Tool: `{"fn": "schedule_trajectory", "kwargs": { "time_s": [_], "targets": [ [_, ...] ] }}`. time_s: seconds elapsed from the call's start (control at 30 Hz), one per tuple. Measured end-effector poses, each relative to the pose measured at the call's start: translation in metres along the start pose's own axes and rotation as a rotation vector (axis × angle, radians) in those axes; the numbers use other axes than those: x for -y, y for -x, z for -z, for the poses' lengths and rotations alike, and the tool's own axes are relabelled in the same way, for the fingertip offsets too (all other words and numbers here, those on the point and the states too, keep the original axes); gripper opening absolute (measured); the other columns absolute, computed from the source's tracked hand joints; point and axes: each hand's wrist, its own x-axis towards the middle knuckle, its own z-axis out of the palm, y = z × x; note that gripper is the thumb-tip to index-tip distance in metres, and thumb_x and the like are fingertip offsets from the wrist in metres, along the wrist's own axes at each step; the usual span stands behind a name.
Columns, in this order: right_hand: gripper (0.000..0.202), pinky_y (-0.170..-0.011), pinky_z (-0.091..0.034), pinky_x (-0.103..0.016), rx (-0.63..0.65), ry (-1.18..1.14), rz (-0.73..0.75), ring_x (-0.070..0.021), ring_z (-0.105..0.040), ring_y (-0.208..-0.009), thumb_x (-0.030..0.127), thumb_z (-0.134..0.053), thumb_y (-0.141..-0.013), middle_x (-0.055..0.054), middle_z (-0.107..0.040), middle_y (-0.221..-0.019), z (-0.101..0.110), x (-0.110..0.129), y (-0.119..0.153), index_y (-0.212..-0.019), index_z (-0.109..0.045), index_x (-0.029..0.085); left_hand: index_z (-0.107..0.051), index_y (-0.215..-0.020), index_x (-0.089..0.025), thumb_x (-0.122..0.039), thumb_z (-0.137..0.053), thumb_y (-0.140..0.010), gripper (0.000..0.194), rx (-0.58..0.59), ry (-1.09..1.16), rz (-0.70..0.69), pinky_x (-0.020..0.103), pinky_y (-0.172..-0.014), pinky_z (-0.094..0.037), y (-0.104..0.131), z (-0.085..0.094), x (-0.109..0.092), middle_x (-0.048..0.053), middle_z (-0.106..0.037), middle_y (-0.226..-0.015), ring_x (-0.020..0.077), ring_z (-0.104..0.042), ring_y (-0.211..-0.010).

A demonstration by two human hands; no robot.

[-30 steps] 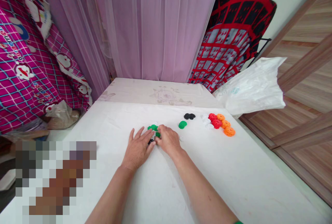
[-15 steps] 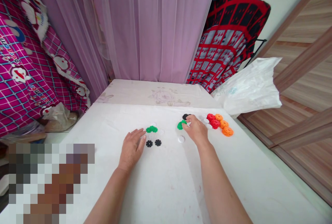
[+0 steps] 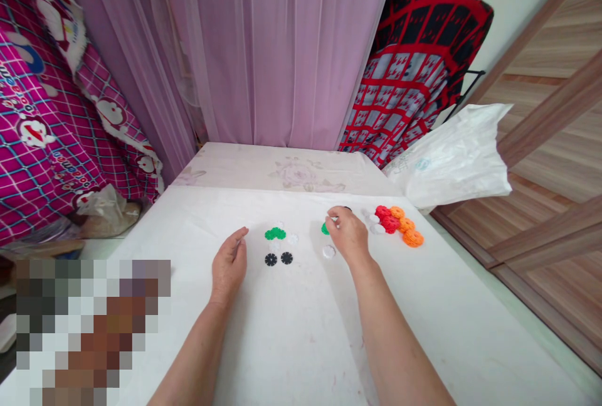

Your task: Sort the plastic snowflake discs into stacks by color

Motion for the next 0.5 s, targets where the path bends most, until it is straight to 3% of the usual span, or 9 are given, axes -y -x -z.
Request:
{"fn": "schedule_trajectory", "kwargs": {
  "time_s": [0.23,0.4,0.5],
  "targets": [
    [0.019,-0.085,-0.043,-0.031,0.258,-0.050,0.327,-0.0192,-0.056,-0.095,0.013,-0.055,-0.081,-0.003,-0.069,-0.099,-0.042,0.059,0.019,-0.092,-0.066,0.023,-0.067,-0.110,-0.023,-0.029,-0.050,-0.084,0.032,-0.072,0.096,0.092,0.041,-0.107,-0.042,-0.001,-0.001,-0.001,0.004,-0.069,-0.119,0.0199,-0.061,-0.114],
    [0.029,-0.090,-0.041,-0.031,0.420,-0.072,0.498,-0.0186,-0.052,-0.101,0.007,-0.057,-0.078,0.000,-0.069,-0.106,-0.053,0.068,0.008,-0.099,-0.066,0.026,-0.067,-0.109,-0.023,-0.031,-0.051,-0.084,0.032,-0.054,0.128,0.091,0.040,-0.106,-0.042,-0.002,-0.004,0.003,0.005,-0.069,-0.118,0.0196,-0.061,-0.113],
    [0.033,-0.089,-0.041,-0.029,0.492,-0.060,0.526,-0.0177,-0.052,-0.100,0.006,-0.057,-0.078,0.002,-0.070,-0.106,-0.051,0.068,0.001,-0.101,-0.067,0.027,-0.067,-0.109,-0.022,-0.032,-0.051,-0.084,0.032,-0.041,0.127,0.093,0.039,-0.105,-0.043,-0.002,-0.004,0.003,0.005,-0.069,-0.118,0.0193,-0.062,-0.111]
  ]
}}
